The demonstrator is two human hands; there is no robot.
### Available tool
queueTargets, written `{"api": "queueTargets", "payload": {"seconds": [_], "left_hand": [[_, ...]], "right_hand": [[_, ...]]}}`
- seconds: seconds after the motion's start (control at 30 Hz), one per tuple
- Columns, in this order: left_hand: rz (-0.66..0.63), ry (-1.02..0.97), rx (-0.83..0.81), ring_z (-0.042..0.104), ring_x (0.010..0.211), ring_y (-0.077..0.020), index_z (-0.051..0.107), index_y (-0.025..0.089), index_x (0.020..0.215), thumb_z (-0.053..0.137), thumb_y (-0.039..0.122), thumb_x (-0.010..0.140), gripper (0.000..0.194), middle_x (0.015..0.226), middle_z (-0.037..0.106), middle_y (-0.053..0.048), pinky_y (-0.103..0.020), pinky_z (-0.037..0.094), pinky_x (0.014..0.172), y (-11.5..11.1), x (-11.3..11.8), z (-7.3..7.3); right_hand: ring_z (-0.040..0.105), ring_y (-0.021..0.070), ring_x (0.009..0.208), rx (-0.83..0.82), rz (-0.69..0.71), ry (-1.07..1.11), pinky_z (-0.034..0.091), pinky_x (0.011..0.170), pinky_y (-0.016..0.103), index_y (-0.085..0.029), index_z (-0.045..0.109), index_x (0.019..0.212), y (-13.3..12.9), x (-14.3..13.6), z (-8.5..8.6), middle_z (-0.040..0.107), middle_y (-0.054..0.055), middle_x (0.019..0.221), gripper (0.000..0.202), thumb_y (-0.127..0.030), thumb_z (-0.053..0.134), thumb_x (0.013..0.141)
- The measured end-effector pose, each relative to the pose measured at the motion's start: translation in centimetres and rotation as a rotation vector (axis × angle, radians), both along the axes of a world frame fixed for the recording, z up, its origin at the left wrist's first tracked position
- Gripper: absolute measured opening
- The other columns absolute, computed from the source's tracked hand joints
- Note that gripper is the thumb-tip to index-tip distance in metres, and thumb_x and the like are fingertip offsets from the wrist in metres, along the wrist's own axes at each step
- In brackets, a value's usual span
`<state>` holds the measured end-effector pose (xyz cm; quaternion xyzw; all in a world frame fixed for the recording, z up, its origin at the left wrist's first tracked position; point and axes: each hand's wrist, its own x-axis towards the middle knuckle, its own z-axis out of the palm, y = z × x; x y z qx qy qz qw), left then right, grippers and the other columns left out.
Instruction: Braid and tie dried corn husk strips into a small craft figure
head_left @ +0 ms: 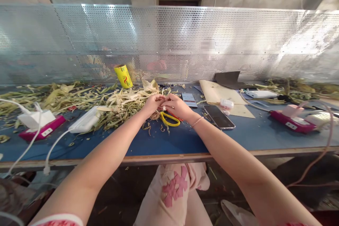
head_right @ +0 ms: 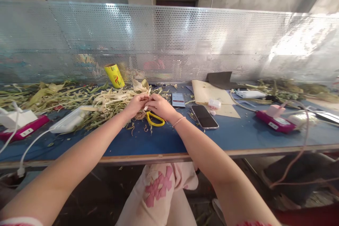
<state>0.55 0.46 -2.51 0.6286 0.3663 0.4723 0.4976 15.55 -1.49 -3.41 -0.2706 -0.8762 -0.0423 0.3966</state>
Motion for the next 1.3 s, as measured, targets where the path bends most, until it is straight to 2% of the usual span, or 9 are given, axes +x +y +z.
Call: {"api": "queueTargets", "payload": {"seconds": [0.17, 0.33, 0.47, 0.67, 0.87, 0.97, 1.07, 1.2, 1.3], "left_hand": [[-0.018, 0.078, 0.029, 0.054, 0.049, -0.0086, 0.063, 0.015, 0.068, 0.067, 0.021, 0.057, 0.013, 0.056, 0.057, 0.002, -0.022, 0.047, 0.051, 0.0, 0.0, 0.1], [-0.048, 0.113, 0.048, 0.055, 0.052, -0.0096, 0.063, 0.015, 0.065, 0.063, 0.014, 0.058, 0.007, 0.056, 0.057, 0.002, -0.023, 0.048, 0.054, -0.3, 0.1, 0.2], [-0.069, 0.165, 0.116, 0.057, 0.055, -0.0121, 0.063, 0.015, 0.063, 0.063, 0.019, 0.06, 0.005, 0.057, 0.058, 0.0, -0.024, 0.046, 0.055, -0.3, 0.1, 0.0], [0.011, 0.215, 0.229, 0.051, 0.047, -0.0112, 0.059, 0.016, 0.06, 0.066, 0.025, 0.061, 0.011, 0.05, 0.054, 0.001, -0.023, 0.041, 0.05, -0.1, 0.2, -0.2], [0.055, 0.303, 0.343, 0.051, 0.051, -0.0124, 0.059, 0.017, 0.064, 0.061, 0.027, 0.066, 0.011, 0.052, 0.055, 0.0, -0.024, 0.041, 0.052, -0.2, 0.1, -0.3], [0.057, 0.277, 0.302, 0.053, 0.053, -0.0125, 0.058, 0.016, 0.064, 0.059, 0.027, 0.067, 0.011, 0.055, 0.055, 0.0, -0.024, 0.043, 0.054, -0.4, 0.3, -0.3], [0.042, 0.234, 0.26, 0.053, 0.054, -0.0116, 0.056, 0.016, 0.064, 0.059, 0.027, 0.067, 0.012, 0.057, 0.054, 0.001, -0.024, 0.044, 0.056, -0.6, 0.5, -0.2], [0.068, 0.169, 0.221, 0.054, 0.055, -0.0104, 0.054, 0.016, 0.068, 0.058, 0.03, 0.069, 0.015, 0.06, 0.053, 0.002, -0.024, 0.046, 0.057, -0.5, 0.6, -0.3], [0.117, 0.111, 0.166, 0.055, 0.055, -0.0105, 0.052, 0.015, 0.068, 0.058, 0.03, 0.07, 0.016, 0.061, 0.054, 0.002, -0.026, 0.048, 0.058, -0.3, 0.7, -0.4]], "right_hand": [[0.05, 0.0174, 0.083, 0.025, -0.137, 0.151, 0.038, 0.083, 0.036, -0.018, 0.064, 0.074, 0.3, 0.5, 0.5, 0.054, 0.008, 0.084, 0.023, -0.027, 0.045, 0.084], [0.051, 0.0144, 0.07, -0.236, -0.189, 0.348, 0.041, 0.068, 0.028, -0.017, 0.059, 0.071, 0.6, 0.3, 0.3, 0.056, 0.004, 0.073, 0.017, -0.025, 0.046, 0.08], [0.048, 0.0113, 0.056, -0.497, -0.245, 0.48, 0.037, 0.057, 0.025, -0.017, 0.055, 0.067, 0.7, 0.0, 0.3, 0.055, 0.0, 0.06, 0.016, -0.03, 0.049, 0.075], [0.034, 0.0074, 0.045, -0.618, -0.331, 0.484, 0.024, 0.045, 0.022, -0.017, 0.045, 0.05, 1.3, 0.1, 0.0, 0.038, -0.005, 0.043, 0.031, -0.04, 0.055, 0.069], [0.029, 0.0054, 0.039, -0.84, -0.179, 0.561, 0.02, 0.039, 0.021, -0.018, 0.041, 0.053, 1.2, -0.2, -0.7, 0.032, -0.007, 0.041, 0.037, -0.048, 0.053, 0.07], [0.028, 0.0048, 0.037, -1.014, -0.083, 0.645, 0.019, 0.037, 0.021, -0.018, 0.045, 0.059, 0.7, -0.5, -0.5, 0.034, -0.007, 0.043, 0.033, -0.048, 0.053, 0.072], [0.029, 0.0034, 0.038, -1.135, 0.051, 0.793, 0.022, 0.037, 0.018, -0.018, 0.047, 0.068, 0.3, -0.7, -0.1, 0.038, -0.008, 0.048, 0.024, -0.04, 0.055, 0.073], [0.03, 0.0021, 0.041, -1.131, 0.098, 1.005, 0.026, 0.04, 0.016, -0.018, 0.044, 0.069, 0.2, -0.8, 0.2, 0.039, -0.009, 0.052, 0.02, -0.033, 0.057, 0.071], [0.033, 0.0031, 0.043, -1.075, 0.103, 1.049, 0.031, 0.044, 0.018, -0.019, 0.044, 0.069, 0.4, -0.9, 0.2, 0.04, -0.009, 0.054, 0.022, -0.036, 0.058, 0.069]]}}
